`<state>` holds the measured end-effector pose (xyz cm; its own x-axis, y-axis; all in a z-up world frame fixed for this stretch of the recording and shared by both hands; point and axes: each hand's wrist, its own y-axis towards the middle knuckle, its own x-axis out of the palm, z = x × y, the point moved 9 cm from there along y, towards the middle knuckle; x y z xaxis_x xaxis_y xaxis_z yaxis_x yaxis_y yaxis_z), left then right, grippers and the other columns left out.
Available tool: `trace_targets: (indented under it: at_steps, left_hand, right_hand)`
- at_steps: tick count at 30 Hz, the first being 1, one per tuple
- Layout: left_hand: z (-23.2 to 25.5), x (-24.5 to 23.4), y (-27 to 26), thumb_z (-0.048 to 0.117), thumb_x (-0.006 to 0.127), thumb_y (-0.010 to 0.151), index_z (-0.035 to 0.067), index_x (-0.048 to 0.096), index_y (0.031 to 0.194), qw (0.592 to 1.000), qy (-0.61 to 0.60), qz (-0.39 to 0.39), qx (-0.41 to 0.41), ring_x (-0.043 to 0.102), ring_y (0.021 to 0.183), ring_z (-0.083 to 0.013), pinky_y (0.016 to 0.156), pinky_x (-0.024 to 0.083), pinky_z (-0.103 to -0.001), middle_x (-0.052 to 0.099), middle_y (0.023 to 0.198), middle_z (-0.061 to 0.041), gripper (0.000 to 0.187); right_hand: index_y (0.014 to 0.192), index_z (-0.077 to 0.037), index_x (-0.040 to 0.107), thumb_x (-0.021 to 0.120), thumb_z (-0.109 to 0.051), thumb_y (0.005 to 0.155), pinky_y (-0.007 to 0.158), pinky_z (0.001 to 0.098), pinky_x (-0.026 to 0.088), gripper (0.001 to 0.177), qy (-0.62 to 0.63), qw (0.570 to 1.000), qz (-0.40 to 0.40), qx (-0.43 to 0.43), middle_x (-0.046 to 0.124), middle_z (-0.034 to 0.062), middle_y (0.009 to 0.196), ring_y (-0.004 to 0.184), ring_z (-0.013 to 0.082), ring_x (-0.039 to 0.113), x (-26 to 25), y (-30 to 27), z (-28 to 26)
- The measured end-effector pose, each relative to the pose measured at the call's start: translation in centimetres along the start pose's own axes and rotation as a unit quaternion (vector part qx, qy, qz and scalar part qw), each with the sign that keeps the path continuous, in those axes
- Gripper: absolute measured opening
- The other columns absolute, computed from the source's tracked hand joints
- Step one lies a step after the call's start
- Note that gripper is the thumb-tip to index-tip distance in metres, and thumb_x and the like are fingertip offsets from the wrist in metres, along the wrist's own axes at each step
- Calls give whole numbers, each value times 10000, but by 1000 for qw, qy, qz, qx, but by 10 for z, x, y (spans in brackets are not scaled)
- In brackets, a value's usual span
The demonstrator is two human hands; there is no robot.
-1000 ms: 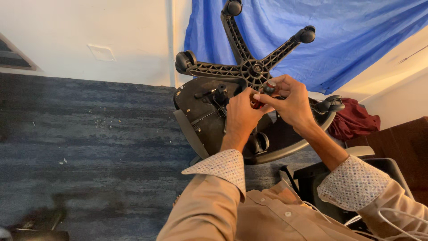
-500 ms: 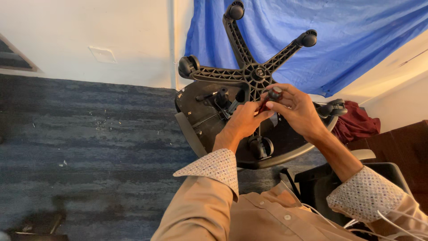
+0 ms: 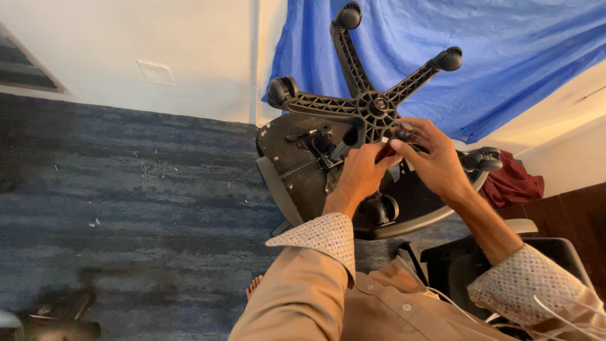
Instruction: The person uses a screwdriver to loosen and remove screws from the base of an overturned office chair. They work on the central hub and the wheel attachment points, detaching components from the chair base.
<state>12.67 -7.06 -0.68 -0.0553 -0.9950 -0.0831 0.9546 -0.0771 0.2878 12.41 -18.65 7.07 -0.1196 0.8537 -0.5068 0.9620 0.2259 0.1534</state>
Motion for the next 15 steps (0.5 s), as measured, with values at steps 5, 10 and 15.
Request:
trace_targets:
  at_steps: [5, 10, 15]
  left_hand:
    - [-7, 10, 8, 431, 707, 911, 50, 713, 1082, 993, 102, -60, -29, 703, 918, -417, 780, 541, -487, 735, 955, -211, 417]
    - [13, -12, 3, 440, 835, 738, 40, 739, 913, 989, 138, 39, -23, 758, 818, -324, 721, 581, -425, 761, 873, -148, 447]
    - [19, -17, -1, 336, 823, 777, 65, 743, 917, 993, 86, 83, 5, 773, 800, -288, 706, 600, -390, 781, 850, -101, 316]
  right_hand:
    - [1417, 13, 523, 672, -91, 930, 1028, 316, 538, 519, 77, 996, -49, 13, 682, 115, 1317, 1235, 165, 641, -2, -7, -1]
    - [1346, 23, 590, 762, -116, 890, 903, 313, 560, 507, -43, 998, 32, 23, 732, 118, 1110, 1067, 171, 691, -7, -8, -1]
    - [1165, 49, 641, 859, -190, 854, 820, 311, 563, 449, -157, 981, 110, 13, 721, 113, 948, 913, 168, 694, -5, -4, -4]
